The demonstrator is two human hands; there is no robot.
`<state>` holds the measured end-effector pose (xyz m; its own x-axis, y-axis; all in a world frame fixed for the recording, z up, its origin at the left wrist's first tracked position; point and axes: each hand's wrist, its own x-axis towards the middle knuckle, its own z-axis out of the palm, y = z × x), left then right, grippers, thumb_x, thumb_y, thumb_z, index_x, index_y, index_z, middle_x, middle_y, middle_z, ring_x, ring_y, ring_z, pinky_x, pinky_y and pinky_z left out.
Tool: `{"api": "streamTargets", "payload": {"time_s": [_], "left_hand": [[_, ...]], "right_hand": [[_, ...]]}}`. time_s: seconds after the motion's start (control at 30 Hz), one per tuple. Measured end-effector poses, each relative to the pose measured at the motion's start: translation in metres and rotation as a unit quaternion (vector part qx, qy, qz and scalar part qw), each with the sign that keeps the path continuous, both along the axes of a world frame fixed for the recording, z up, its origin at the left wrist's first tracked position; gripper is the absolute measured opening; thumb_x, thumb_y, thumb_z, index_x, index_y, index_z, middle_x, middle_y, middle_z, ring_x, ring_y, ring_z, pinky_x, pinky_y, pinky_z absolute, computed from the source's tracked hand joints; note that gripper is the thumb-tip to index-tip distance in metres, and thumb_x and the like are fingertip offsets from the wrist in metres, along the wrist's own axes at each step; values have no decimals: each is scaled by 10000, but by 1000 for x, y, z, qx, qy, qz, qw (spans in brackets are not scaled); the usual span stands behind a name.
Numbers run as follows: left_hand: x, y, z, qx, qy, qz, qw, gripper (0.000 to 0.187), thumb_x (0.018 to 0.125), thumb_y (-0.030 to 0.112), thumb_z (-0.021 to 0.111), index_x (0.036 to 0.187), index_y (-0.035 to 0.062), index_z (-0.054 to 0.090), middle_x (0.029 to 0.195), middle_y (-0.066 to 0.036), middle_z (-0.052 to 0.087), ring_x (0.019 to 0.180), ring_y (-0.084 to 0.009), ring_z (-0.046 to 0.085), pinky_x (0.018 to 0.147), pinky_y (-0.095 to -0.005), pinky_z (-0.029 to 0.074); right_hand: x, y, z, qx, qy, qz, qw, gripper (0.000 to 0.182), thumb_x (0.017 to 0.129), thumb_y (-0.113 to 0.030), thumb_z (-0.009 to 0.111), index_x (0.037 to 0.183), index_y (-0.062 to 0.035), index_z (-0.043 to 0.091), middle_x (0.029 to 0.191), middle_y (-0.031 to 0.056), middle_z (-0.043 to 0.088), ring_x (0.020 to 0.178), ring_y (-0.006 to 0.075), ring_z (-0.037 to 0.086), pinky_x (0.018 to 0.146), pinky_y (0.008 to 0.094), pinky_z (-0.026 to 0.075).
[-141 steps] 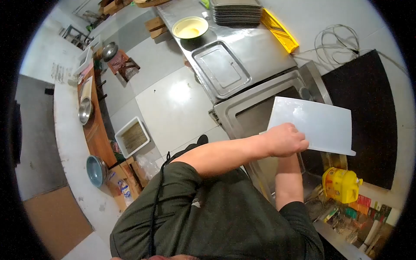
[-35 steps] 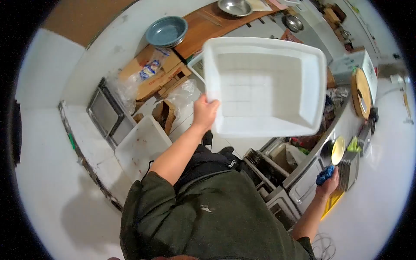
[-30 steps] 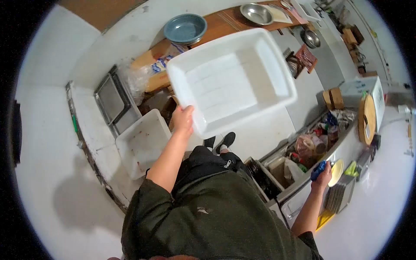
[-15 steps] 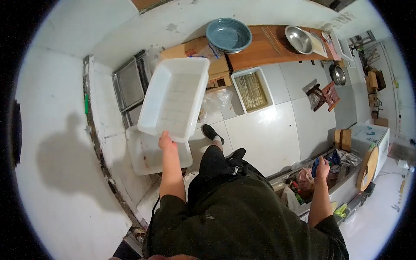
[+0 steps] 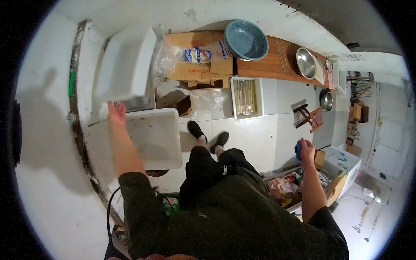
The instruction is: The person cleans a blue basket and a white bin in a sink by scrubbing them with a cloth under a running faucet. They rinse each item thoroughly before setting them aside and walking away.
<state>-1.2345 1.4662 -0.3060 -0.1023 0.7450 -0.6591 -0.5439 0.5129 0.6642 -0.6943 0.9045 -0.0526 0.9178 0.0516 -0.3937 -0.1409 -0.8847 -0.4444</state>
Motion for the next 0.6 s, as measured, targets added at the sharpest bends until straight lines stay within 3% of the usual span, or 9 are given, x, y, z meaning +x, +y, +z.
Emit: {"api": "streamTargets", "payload": {"time_s": [0.07,0.17,0.3,0.37,0.43,0.5,0.57,0.6], "left_hand": [[-6,-10,45,-6,23,68,997,352,870,378,637,977,55,544,994,-41,579,933,-200,560,886,-380,422],[-73,-36,25,0,29,29,999,363,890,398,600,967,50,530,1008,-42,575,1003,-197,537,919,-343,389],[-138,-154,-5,-26,183,-23,982,275,928,345,531,864,78,551,851,-27,599,801,-169,592,709,-293,457],[-161,-229,-32,-139,229,-25,963,249,932,308,521,818,89,554,770,-24,595,700,-150,588,585,-272,436],[-150,-311,-36,-198,256,-31,946,252,932,292,523,872,53,574,755,-34,588,675,-139,565,555,-269,418],[-110,-362,-5,-325,288,-9,901,269,934,269,521,952,8,581,795,-62,606,621,-138,524,524,-270,399],[-116,-415,27,-341,296,-127,883,332,944,281,497,1089,-12,554,843,-78,626,644,-188,546,573,-336,427],[-129,-437,25,-369,268,-102,884,350,946,291,481,1142,3,522,976,-90,569,795,-208,501,674,-368,399]], "right_hand": [[21,2,-19,2,-3,44,999,433,841,-361,635,990,45,653,836,91,650,778,166,581,697,312,463],[11,60,-10,20,24,53,998,448,842,-378,633,1015,35,647,826,86,645,760,164,590,675,305,467],[7,98,-31,26,76,77,994,328,843,-301,648,978,-1,650,768,48,617,653,118,563,575,269,452],[3,116,-45,19,105,102,989,309,851,-297,639,962,-9,650,732,40,599,591,117,549,510,273,436],[5,132,-61,16,132,142,981,305,855,-290,630,960,-4,648,728,42,599,592,114,555,497,266,436],[33,129,-102,6,140,177,974,318,852,-289,627,969,6,647,734,47,602,591,116,558,488,258,435],[27,153,-92,19,199,167,966,338,845,-297,633,986,11,646,750,56,613,598,120,559,500,262,440],[16,168,-81,33,171,160,972,362,842,-311,637,1006,12,647,756,60,623,605,125,563,522,277,455]]}}
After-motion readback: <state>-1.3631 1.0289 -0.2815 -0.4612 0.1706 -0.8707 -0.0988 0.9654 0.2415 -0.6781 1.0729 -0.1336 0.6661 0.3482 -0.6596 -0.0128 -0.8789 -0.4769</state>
